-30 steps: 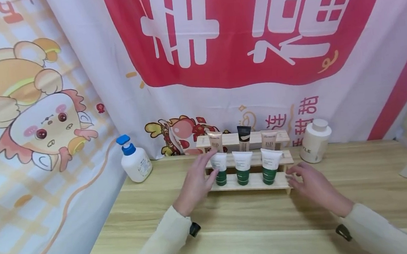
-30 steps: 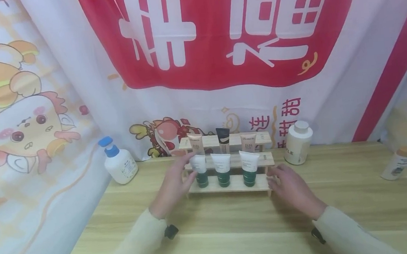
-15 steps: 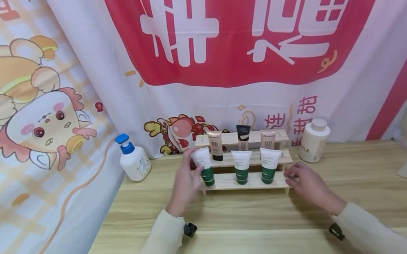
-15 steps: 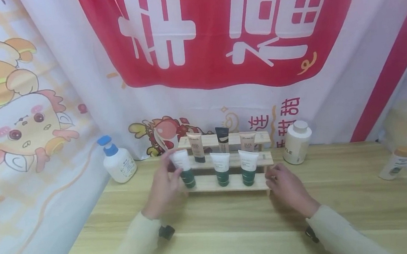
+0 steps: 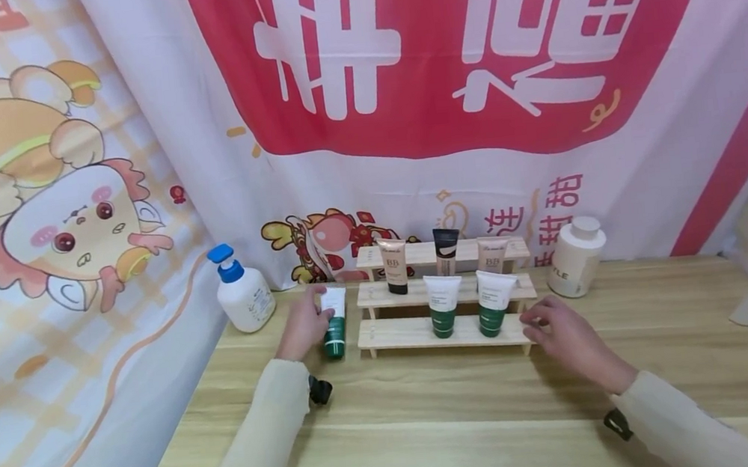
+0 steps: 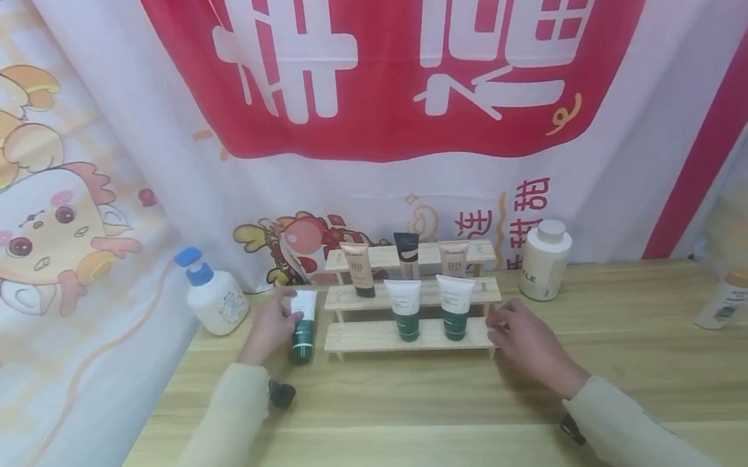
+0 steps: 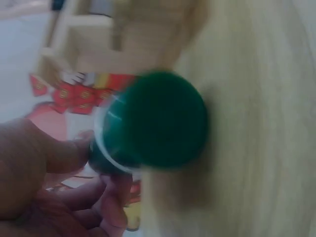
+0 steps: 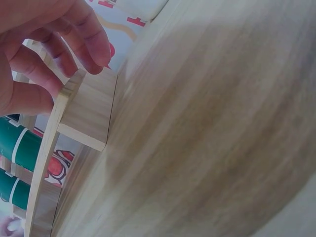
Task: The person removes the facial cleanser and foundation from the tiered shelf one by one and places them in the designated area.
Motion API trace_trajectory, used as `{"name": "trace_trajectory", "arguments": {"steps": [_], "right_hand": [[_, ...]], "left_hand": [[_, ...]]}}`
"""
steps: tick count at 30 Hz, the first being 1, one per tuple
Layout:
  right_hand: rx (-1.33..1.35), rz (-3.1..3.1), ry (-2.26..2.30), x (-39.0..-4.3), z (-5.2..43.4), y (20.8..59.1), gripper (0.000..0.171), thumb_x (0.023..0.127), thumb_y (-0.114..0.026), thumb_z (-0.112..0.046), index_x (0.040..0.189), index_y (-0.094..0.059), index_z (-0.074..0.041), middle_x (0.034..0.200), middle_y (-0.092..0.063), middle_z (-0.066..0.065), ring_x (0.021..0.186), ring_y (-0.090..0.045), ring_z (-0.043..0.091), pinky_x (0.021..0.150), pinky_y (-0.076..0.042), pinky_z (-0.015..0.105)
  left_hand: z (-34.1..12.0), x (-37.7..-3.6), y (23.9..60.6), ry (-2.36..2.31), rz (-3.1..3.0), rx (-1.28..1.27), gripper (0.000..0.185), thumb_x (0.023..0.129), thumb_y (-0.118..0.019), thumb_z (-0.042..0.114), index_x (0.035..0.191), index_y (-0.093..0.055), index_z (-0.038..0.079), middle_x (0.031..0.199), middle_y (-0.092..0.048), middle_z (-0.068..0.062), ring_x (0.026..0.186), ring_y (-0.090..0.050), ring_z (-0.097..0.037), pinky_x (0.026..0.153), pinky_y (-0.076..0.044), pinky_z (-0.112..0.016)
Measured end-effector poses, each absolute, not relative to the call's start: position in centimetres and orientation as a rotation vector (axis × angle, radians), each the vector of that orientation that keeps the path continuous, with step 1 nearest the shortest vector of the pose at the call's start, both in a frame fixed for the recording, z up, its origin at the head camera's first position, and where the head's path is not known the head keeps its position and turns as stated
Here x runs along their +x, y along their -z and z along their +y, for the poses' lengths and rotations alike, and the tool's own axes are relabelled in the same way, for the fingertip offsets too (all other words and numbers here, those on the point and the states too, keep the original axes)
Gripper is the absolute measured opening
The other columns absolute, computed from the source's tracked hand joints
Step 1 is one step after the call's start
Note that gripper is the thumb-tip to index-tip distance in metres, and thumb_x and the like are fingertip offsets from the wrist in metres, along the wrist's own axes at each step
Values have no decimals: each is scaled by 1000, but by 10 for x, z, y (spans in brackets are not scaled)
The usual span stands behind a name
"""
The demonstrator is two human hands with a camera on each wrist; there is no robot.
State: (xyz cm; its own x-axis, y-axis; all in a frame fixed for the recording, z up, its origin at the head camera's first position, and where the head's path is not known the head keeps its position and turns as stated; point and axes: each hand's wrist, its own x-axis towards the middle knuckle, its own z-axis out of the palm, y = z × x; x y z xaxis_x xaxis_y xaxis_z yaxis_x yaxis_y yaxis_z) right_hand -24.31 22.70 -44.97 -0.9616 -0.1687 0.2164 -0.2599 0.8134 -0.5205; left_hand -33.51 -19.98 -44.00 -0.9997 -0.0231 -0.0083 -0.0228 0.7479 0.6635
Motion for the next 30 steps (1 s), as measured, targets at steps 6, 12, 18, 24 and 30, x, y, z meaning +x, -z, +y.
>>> {"name": "trace_trajectory", "arguments": {"steps": [6,12,18,24,30], "right_hand": [[320,-2857,-864,-244,226,450,17,85,-69,-7,101,-67,-2,101,-54,11,91,-57,29,77,-51,46],[307,-2852,-862,-244,226,450,17,85,-68,-6,101,-67,-1,101,-53,11,90,-57,28,78,-51,46],[312,-2850,-864,-243,226,448,17,84,-69,-6,100,-67,-1,101,-54,11,89,-57,28,76,-51,45],[306,-2858,-878,-243,227,448,17,85,-69,-6,101,-67,-1,101,-54,11,90,-57,28,77,-51,46],[307,-2851,-880,-244,227,449,18,84,-69,-6,101,-67,-1,100,-54,11,89,-57,28,76,-51,45]], "left_hand": [[-192,-353,450,1031,-3070,95,42,93,-60,15,133,-48,10,124,-54,-16,98,-54,-27,82,-47,-43],[-184,-359,449,986,-3137,63,39,94,-59,15,132,-52,9,132,-51,-16,111,-50,-29,95,-40,-49],[-185,-359,450,986,-3141,110,35,93,-60,18,127,-55,9,120,-56,-15,101,-52,-28,87,-45,-45],[-187,-355,449,955,-3106,117,37,94,-59,24,126,-56,6,120,-57,-15,101,-53,-29,90,-44,-47],[-182,-342,440,911,-2951,50,40,93,-58,23,130,-53,7,118,-56,-15,99,-54,-29,85,-46,-46]]}}
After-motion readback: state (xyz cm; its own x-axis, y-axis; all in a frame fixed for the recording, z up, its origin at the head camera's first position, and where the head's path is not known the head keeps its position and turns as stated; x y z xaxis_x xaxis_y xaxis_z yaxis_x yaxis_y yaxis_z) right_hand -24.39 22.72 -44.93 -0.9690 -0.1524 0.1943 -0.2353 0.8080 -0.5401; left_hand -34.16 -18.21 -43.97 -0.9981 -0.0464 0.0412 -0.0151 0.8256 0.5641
